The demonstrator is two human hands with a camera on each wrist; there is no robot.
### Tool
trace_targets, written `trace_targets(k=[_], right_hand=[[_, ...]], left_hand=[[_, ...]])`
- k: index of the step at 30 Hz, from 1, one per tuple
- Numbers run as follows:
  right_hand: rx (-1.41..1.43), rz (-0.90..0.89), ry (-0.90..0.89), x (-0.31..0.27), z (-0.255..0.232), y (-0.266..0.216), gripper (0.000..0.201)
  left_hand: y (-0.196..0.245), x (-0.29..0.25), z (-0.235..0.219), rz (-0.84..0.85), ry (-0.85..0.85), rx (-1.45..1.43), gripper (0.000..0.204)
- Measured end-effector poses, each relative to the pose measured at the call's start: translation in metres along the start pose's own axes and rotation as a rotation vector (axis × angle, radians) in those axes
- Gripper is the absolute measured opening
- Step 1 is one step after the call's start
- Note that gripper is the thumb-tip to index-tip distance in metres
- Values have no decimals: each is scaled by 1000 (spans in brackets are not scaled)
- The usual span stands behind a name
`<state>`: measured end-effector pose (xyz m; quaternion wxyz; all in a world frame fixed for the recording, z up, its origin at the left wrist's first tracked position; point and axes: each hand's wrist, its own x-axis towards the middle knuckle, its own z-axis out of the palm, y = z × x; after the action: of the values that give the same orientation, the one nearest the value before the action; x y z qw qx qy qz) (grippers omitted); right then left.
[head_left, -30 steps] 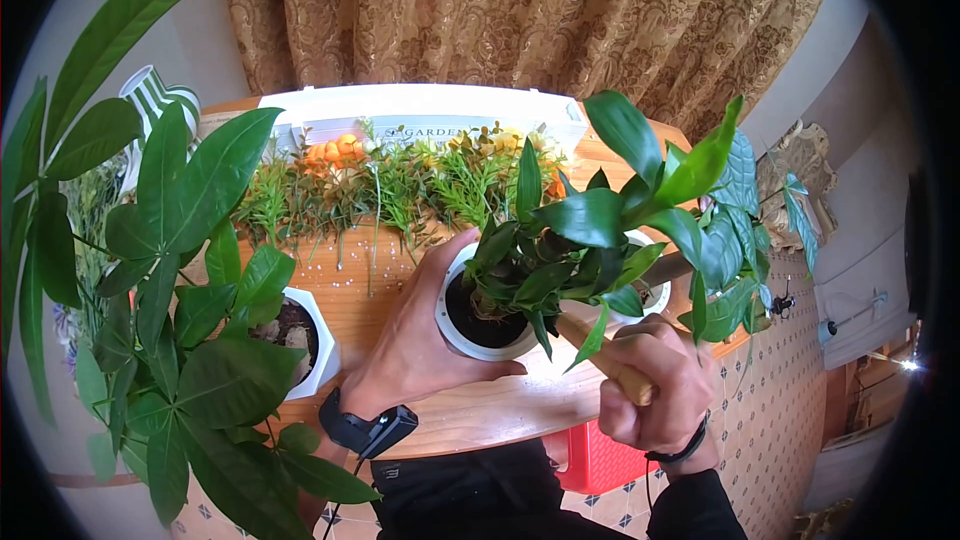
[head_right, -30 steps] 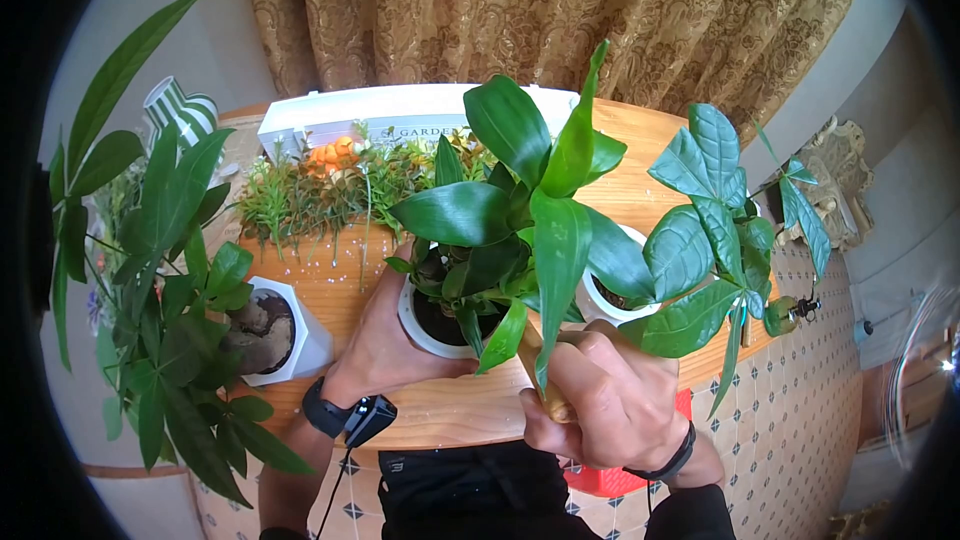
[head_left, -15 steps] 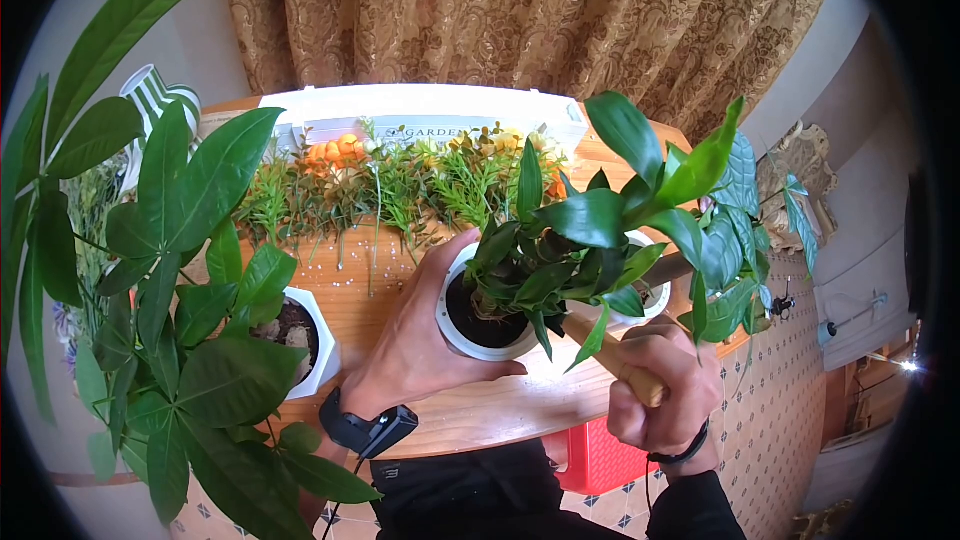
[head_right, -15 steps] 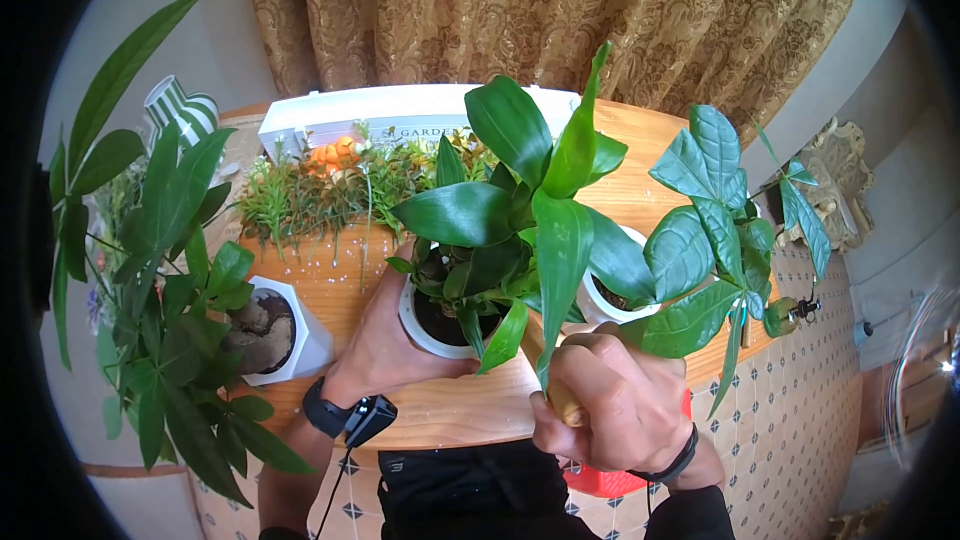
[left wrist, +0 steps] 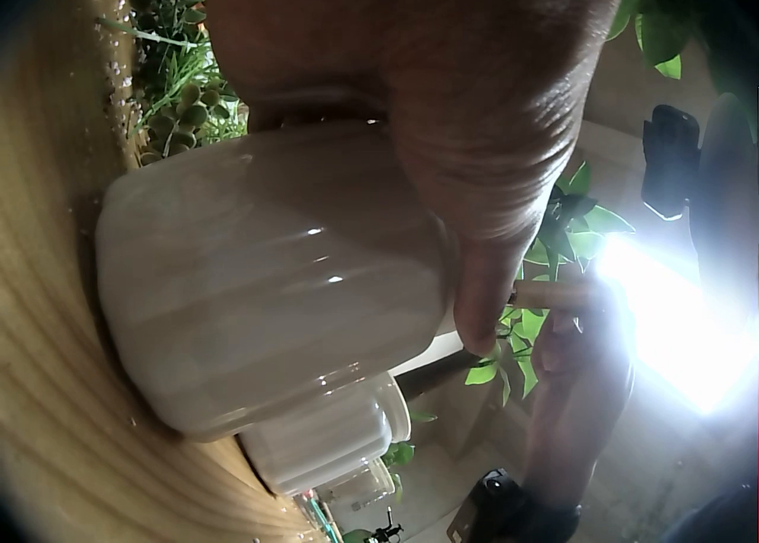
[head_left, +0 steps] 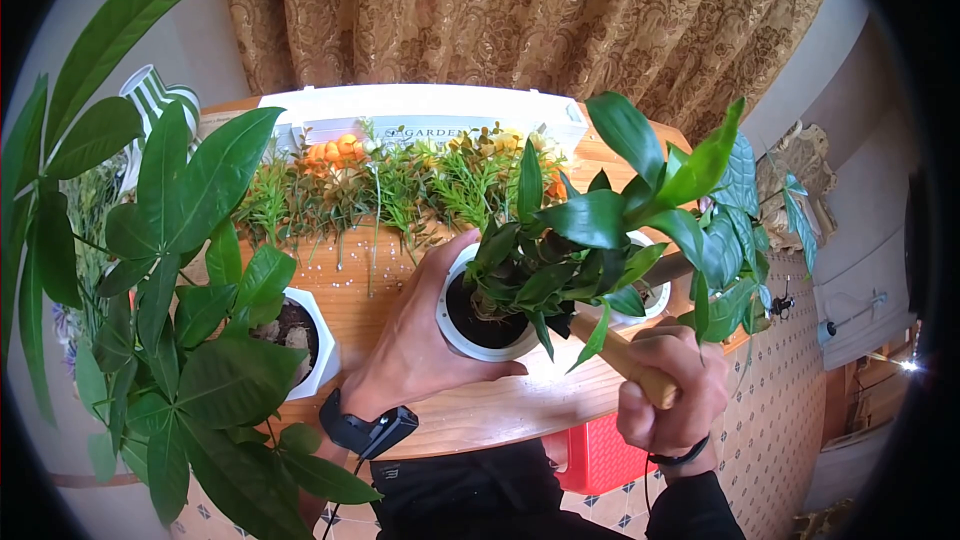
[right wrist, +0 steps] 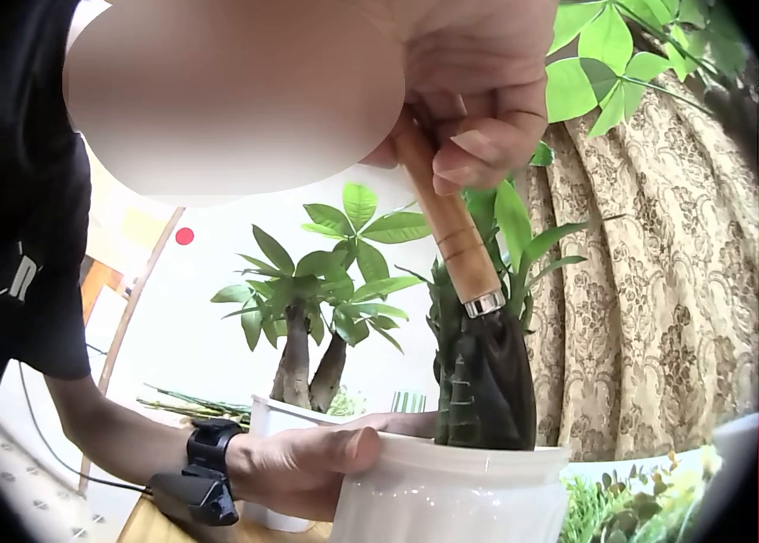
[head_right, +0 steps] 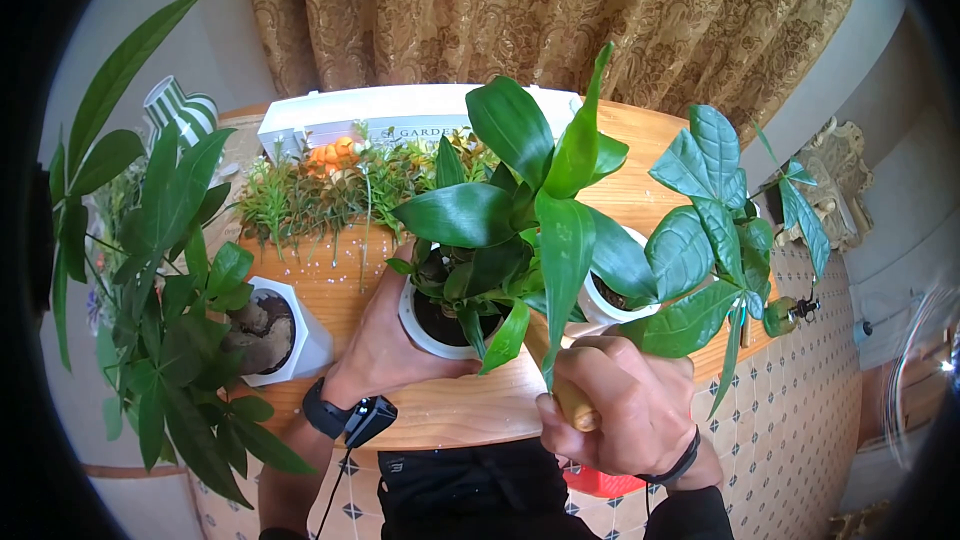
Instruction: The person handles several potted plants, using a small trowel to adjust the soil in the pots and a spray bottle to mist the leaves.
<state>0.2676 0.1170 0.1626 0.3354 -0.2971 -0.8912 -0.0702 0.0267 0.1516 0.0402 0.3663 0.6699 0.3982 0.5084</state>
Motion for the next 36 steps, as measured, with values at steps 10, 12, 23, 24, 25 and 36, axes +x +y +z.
trace_targets(k=[10, 12, 23, 24, 25, 36], right_hand=[[4, -20, -46, 2, 2, -2, 41], [15, -18, -45, 2, 0, -2, 41], [28, -52, -31, 10, 7, -4, 38], [39, -53, -52, 9, 8, -4, 38], [39, -54, -52, 11, 6, -5, 38], [-25, -9, -71, 9, -4, -8, 49]], left_hand=[[2, 0, 0, -20, 4, 2, 128], [3, 0, 0, -16, 4, 9, 128], [1, 0, 1, 36, 15, 46, 133], [2, -1, 0, 36, 16, 47, 133], [3, -1, -1, 33, 9, 54, 132], [-1, -1, 0, 60, -4, 42, 129]])
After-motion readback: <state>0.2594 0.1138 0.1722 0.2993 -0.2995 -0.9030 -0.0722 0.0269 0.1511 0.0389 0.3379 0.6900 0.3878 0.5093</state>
